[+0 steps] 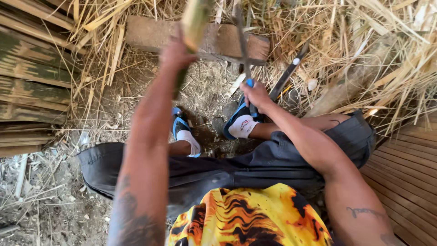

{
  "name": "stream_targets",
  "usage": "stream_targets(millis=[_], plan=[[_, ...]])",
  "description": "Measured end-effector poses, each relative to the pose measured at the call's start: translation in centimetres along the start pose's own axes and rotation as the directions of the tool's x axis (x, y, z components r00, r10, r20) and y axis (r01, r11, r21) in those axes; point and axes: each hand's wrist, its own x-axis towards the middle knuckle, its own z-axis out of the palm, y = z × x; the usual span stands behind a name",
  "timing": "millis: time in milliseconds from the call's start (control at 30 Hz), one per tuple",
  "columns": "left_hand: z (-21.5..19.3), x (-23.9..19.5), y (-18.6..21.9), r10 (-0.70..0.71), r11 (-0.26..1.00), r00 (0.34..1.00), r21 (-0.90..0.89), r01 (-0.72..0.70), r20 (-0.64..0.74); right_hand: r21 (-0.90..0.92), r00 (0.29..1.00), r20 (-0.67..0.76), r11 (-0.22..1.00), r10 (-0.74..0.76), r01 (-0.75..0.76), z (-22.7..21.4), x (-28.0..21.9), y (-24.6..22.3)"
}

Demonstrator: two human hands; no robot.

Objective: The person sits on the ground and uses a machete to shave the outer layer off a long bamboo pole. They repeatedly strike the bamboo to remove the green skin, rotating the pole to work on different sides.

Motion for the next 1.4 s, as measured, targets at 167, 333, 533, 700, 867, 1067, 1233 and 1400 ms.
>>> stream_targets(millis=[167, 333, 533, 700, 867, 1067, 1233, 1400], plan=[[-12.2, -0.8, -8.5, 0.134, 0.971, 0.991, 0.202, -0.132, 0.002, 0.172, 0.949, -0.299, 0.984, 0.102, -0.052, -3.9, 6.2, 3.7], [-15.7, -5.4, -13.1, 0.073, 0.997, 0.994, 0.033, -0.075, 0.081, 0.281, 0.892, -0.445, 0.958, 0.080, 0.054, -7.2, 7.7, 2.7], [-8.0, -9.1, -22.7, 0.106, 0.933, 0.950, -0.359, 0.007, 0.295, -0.604, 0.901, -0.194, 0.770, -0.389, 0.203, -2.1, 3.2, 1.5], [0.9, -14.1, -35.8, 0.156, 0.762, 0.778, -0.575, 0.297, 0.609, -0.759, 0.923, -0.035, 0.611, -0.384, 0.225, 0.9, 1.4, -0.8], [3.2, -14.2, -37.4, 0.048, 0.806, 0.895, -0.547, 0.227, 0.443, -0.750, 0.930, -0.028, 0.623, -0.366, 0.223, 2.5, 2.0, -0.9], [1.7, -10.5, -23.9, -0.015, 0.999, 1.000, -0.047, 0.016, 0.021, -0.746, 0.857, -0.002, 0.572, -0.515, 0.342, 6.5, 2.5, -2.8], [-0.1, -12.0, -26.4, 0.001, 0.976, 0.965, -0.210, 0.056, 0.261, -0.875, 0.720, 0.221, 0.192, -0.657, 0.444, 6.9, 1.5, -9.4], [1.6, -15.4, -30.2, 0.118, 0.919, 0.936, -0.394, 0.024, 0.333, -0.974, 0.899, 0.203, 0.016, -0.389, 0.227, 8.9, 6.1, -16.2]])
